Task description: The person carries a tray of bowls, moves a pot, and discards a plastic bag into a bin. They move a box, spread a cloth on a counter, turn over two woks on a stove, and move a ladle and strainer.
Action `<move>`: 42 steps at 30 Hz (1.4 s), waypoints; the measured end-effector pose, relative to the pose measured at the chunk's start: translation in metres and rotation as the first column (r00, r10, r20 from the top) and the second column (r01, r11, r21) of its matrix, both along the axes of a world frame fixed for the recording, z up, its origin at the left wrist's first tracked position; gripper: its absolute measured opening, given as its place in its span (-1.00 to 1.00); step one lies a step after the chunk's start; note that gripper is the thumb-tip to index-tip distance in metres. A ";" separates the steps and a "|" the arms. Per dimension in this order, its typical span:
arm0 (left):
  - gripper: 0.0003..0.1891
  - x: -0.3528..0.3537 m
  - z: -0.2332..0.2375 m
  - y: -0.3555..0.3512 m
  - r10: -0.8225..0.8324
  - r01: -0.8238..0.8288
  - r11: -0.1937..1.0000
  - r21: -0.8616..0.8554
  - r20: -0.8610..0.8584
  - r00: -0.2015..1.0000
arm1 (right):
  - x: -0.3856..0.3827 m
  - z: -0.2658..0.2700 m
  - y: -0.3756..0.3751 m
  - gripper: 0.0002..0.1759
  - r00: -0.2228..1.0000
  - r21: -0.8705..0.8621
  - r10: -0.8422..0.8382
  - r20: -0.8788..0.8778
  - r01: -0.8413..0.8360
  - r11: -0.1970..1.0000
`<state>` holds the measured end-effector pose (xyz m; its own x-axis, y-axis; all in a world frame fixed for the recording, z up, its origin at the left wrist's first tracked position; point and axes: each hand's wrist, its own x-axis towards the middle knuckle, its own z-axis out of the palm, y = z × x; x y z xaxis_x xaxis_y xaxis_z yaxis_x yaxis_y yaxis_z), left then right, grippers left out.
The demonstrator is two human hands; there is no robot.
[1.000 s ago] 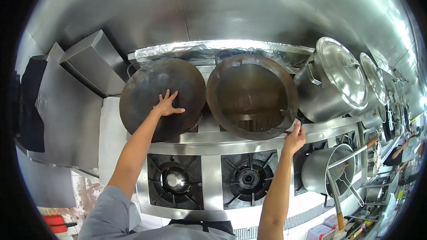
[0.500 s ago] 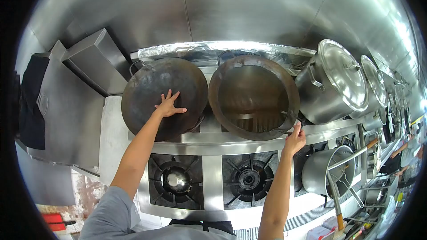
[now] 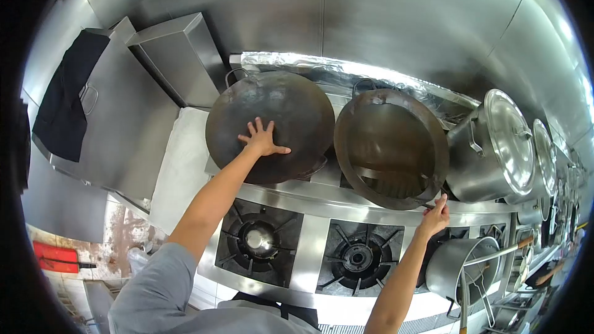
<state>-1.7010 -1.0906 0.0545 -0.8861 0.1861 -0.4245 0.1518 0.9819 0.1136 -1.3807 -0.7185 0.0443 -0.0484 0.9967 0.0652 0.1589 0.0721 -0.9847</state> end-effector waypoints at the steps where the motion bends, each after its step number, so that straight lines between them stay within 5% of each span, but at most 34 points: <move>1: 0.32 0.000 -0.006 -0.007 0.043 -0.045 0.999 0.024 0.082 0.996 | 0.001 0.002 -0.003 -0.44 1.000 0.011 -0.003 -0.004 0.003 1.000; 28: 0.34 0.013 -0.027 0.015 0.197 -0.199 0.975 0.097 0.024 0.980 | -0.004 0.001 -0.002 -0.48 0.984 0.085 -0.152 0.094 0.145 0.986; 42: 0.35 0.000 -0.016 0.002 0.076 -0.078 0.996 0.042 0.048 0.996 | -0.004 0.000 0.000 -0.48 0.998 0.045 -0.057 0.036 0.056 0.997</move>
<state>-1.7014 -1.0882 0.0384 -0.8782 0.1377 -0.4581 0.0698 0.9843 0.1621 -1.3846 -0.7187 0.0447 0.0048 0.9941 0.1080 0.2001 0.1049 -0.9742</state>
